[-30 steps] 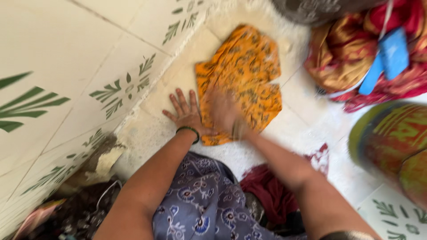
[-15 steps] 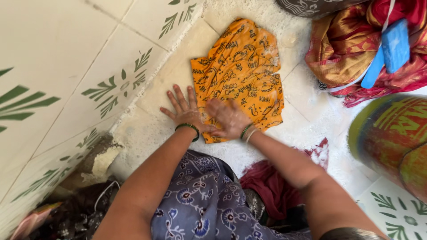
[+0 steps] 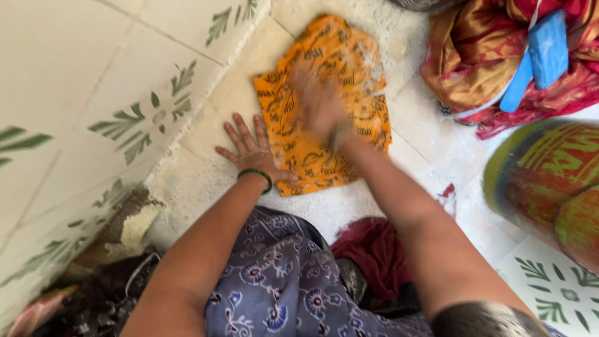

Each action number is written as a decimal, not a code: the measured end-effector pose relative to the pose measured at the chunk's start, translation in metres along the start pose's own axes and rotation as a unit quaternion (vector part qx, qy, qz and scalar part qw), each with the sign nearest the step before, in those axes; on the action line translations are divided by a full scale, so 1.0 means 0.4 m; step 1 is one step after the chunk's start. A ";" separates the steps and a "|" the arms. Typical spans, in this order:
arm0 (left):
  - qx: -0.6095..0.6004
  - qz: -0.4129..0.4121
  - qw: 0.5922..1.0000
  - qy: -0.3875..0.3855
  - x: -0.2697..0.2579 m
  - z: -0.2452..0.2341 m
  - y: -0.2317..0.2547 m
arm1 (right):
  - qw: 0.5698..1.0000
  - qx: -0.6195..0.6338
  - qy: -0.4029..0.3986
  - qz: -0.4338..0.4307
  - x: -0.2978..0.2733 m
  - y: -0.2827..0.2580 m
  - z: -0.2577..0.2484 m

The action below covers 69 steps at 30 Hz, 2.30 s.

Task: The person washes clothes by hand on a tiled floor by scrubbing them with a soap bar, rinsing them in a green bucket of water, and wringing them out.

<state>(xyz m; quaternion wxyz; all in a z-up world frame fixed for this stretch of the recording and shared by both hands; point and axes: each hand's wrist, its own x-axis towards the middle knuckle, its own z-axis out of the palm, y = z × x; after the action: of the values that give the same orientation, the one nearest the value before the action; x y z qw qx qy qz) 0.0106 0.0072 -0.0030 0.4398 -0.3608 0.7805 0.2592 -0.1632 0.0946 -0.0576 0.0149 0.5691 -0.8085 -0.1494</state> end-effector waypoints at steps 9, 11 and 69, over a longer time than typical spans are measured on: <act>-0.040 -0.015 0.998 0.035 0.003 0.015 -0.001 | 0.939 0.121 -0.314 0.066 -0.157 -0.005 -0.168; 0.018 0.197 0.950 0.240 -0.022 0.099 0.036 | 0.963 0.175 -0.200 -0.032 -0.291 -0.018 -0.119; -0.648 0.243 0.722 0.030 0.267 0.204 0.372 | 0.860 0.393 0.219 0.239 -0.291 -0.054 0.020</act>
<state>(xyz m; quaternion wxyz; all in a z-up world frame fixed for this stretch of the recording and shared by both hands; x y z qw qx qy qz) -0.1039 0.1203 -0.1225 -0.0025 -0.3636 0.4962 0.7884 -0.1040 0.1975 -0.0540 0.0021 0.3353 -0.8869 0.3178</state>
